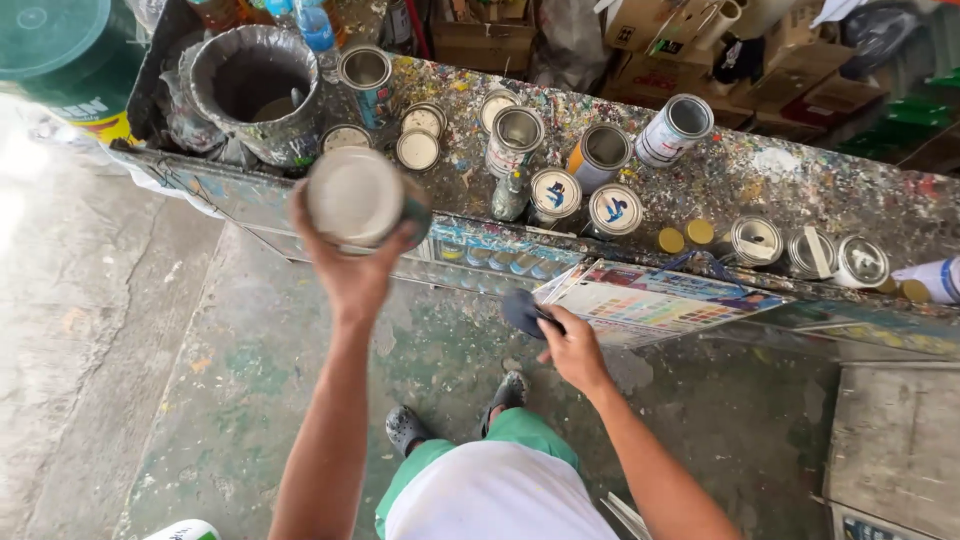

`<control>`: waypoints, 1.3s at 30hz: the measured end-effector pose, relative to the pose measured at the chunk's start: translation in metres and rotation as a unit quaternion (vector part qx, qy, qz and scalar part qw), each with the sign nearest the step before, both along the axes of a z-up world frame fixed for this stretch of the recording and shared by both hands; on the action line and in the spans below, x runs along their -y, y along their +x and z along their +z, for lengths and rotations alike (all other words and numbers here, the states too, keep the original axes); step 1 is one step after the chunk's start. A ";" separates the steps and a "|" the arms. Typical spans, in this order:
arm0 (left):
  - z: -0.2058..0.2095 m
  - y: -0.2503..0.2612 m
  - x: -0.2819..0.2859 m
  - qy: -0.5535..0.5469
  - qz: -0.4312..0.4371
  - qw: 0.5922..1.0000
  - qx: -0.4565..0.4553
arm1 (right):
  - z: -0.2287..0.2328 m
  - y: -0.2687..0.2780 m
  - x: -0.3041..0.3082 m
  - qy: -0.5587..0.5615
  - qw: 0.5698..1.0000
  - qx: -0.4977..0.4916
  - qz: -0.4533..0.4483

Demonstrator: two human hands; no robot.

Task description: Inspecting and cleaning small paint cans by opening lids, checking contents, and wiping with a cloth.

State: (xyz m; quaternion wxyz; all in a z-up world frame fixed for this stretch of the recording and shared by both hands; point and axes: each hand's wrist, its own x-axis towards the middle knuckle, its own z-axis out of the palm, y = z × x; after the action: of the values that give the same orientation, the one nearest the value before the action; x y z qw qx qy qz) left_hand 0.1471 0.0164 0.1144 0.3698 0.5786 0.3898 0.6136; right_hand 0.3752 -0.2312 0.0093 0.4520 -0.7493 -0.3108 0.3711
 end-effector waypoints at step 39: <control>-0.063 -0.035 -0.104 -0.526 -0.083 0.680 0.505 | 0.106 -0.059 -0.131 0.298 0.946 -0.052 -0.116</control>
State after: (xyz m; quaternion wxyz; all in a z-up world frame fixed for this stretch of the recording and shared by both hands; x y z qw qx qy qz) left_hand 0.1121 0.1208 0.0513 0.8033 -0.0786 0.3526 0.4735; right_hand 0.3165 -0.1003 0.1155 0.7100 -0.5912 -0.2937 0.2453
